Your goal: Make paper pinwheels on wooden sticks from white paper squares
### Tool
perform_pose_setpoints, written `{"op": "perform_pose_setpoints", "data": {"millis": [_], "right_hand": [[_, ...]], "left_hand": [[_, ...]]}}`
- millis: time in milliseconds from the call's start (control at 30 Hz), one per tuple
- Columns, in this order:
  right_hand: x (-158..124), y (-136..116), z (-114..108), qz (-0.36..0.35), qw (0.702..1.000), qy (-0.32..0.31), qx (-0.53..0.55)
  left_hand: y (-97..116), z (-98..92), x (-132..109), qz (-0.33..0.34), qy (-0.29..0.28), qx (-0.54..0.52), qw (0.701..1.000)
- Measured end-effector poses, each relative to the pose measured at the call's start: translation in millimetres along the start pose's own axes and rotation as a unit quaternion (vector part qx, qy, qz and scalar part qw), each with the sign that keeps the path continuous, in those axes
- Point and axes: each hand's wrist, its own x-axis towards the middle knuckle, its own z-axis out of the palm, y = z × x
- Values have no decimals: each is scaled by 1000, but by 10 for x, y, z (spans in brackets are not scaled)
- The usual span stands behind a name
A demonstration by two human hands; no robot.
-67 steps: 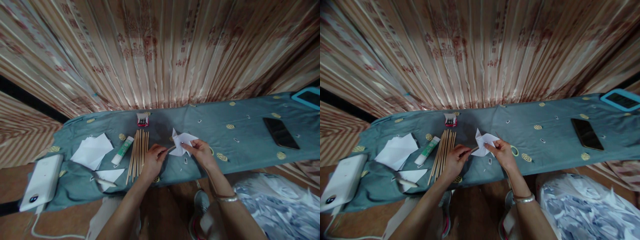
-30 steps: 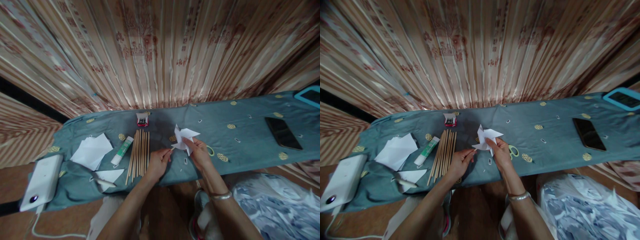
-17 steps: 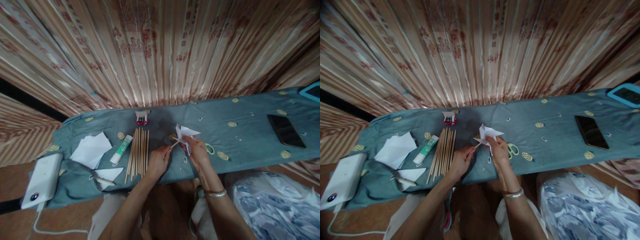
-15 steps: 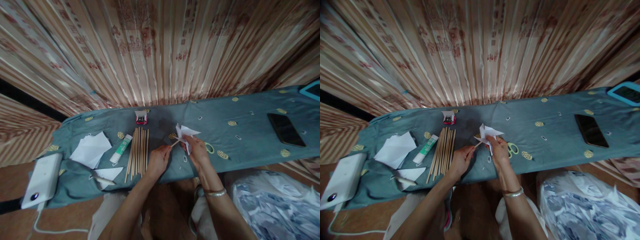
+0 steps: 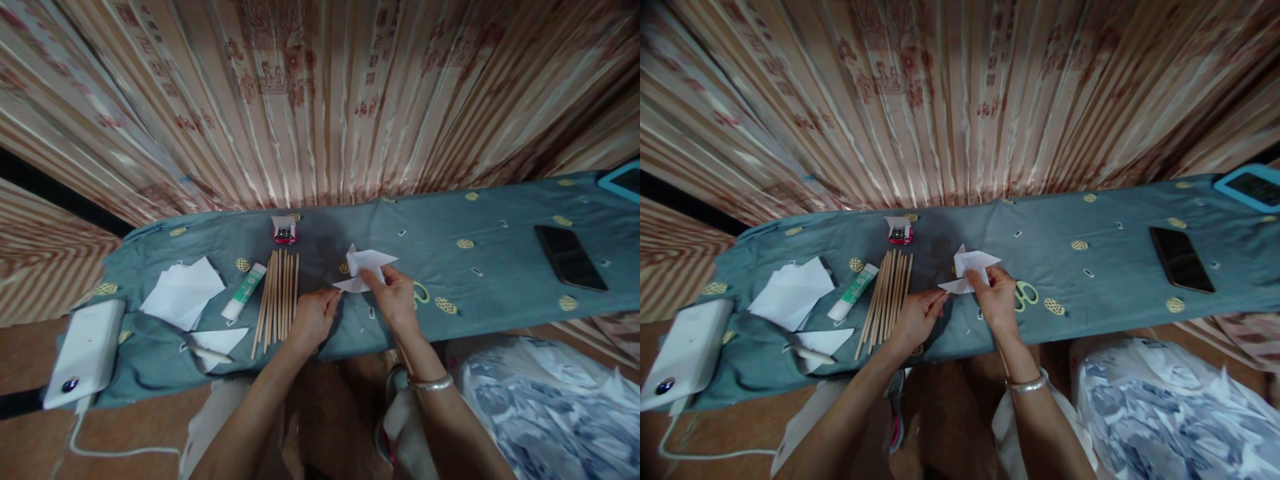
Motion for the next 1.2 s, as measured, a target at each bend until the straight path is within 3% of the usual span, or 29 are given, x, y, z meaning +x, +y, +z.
{"op": "perform_pose_setpoints", "data": {"millis": [200, 600, 733, 967, 1200], "right_hand": [[-74, -24, 92, 92, 990, -8, 103], [-114, -57, 14, 135, 981, -12, 136], [-162, -94, 35, 114, 986, -4, 119], [-158, -19, 30, -7, 999, 2, -34], [-158, 74, 57, -28, 997, -3, -71]], "left_hand": [[-33, 23, -38, 15, 13, 34, 999], [-53, 103, -97, 36, 17, 105, 994], [-31, 73, -107, 40, 17, 96, 994], [37, -71, -120, 17, -16, 92, 996], [13, -136, -126, -15, -33, 65, 997]]}}
